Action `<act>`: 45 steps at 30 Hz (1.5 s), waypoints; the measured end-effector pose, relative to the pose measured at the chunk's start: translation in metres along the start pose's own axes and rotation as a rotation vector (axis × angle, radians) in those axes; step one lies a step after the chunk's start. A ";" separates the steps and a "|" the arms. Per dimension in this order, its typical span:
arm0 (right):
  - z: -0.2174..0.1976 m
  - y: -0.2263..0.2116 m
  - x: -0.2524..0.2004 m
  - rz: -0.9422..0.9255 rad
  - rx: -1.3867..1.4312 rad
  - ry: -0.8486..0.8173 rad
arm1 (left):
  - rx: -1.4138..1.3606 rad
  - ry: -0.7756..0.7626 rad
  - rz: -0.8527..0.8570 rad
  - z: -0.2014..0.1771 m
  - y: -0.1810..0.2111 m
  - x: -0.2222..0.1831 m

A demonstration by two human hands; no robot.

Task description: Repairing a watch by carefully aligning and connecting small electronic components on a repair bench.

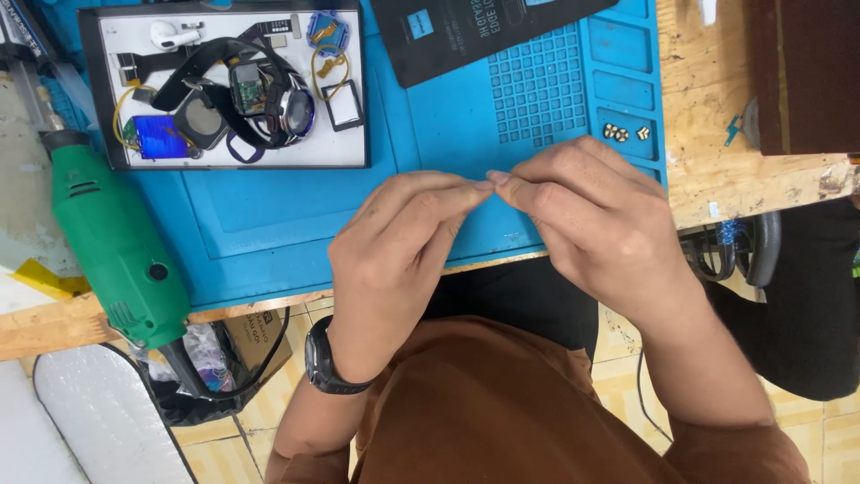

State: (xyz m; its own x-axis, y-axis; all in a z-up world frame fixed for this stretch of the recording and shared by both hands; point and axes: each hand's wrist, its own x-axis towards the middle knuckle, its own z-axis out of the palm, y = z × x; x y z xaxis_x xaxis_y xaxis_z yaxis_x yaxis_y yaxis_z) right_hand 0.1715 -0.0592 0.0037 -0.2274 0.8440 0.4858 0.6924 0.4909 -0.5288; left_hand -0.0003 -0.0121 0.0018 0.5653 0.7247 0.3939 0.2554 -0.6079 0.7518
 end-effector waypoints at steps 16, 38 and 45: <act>0.001 0.001 0.000 0.035 -0.013 -0.008 | -0.096 -0.005 -0.156 0.002 0.002 0.007; 0.000 0.003 -0.003 0.046 -0.046 -0.043 | -0.140 -0.018 -0.144 0.001 0.001 0.008; 0.000 0.003 -0.002 0.032 -0.050 -0.042 | -0.151 -0.022 -0.131 -0.001 0.000 0.008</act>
State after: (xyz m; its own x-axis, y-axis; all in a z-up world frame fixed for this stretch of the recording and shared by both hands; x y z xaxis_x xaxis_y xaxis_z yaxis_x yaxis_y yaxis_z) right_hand 0.1734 -0.0595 0.0012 -0.2327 0.8678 0.4391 0.7329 0.4533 -0.5073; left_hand 0.0040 -0.0058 0.0055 0.5523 0.7862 0.2773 0.2083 -0.4522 0.8672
